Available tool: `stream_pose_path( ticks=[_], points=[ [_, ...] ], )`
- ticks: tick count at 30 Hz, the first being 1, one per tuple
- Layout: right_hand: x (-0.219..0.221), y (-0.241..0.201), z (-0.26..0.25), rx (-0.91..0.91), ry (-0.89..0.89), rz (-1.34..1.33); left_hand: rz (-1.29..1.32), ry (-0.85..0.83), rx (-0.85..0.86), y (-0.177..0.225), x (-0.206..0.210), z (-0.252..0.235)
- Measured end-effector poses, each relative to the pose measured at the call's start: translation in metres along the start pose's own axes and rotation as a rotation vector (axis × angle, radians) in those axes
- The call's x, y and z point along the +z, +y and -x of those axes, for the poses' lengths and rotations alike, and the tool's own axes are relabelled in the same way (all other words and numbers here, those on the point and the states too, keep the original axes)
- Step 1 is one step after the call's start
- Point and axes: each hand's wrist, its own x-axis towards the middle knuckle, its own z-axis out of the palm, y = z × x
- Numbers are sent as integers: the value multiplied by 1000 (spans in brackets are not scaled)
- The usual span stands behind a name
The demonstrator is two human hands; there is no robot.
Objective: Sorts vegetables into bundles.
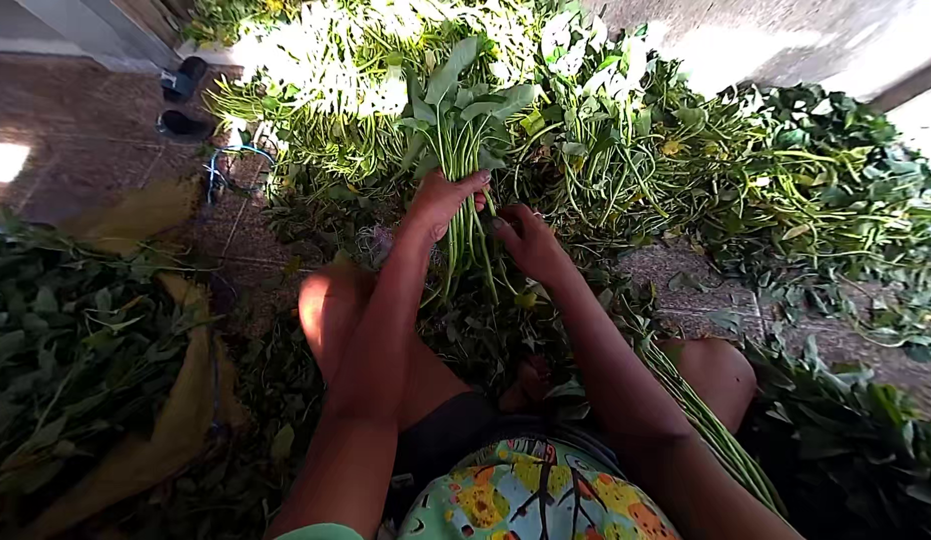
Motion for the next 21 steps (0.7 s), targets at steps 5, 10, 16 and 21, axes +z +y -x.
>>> stream_pose_path(
  ticks=[5, 10, 16, 21],
  points=[
    [2, -21, 16, -83, -133, 5, 128, 102, 31, 3, -16, -1],
    [-6, 8, 52, -3, -247, 361, 255, 373, 80, 3, -48, -12],
    [9, 55, 28, 334, 67, -460, 450, 310, 14, -7, -33, -8],
    [10, 64, -2, 364, 180, -2076, 489, 274, -45, -12, -16, -5]
  ],
)
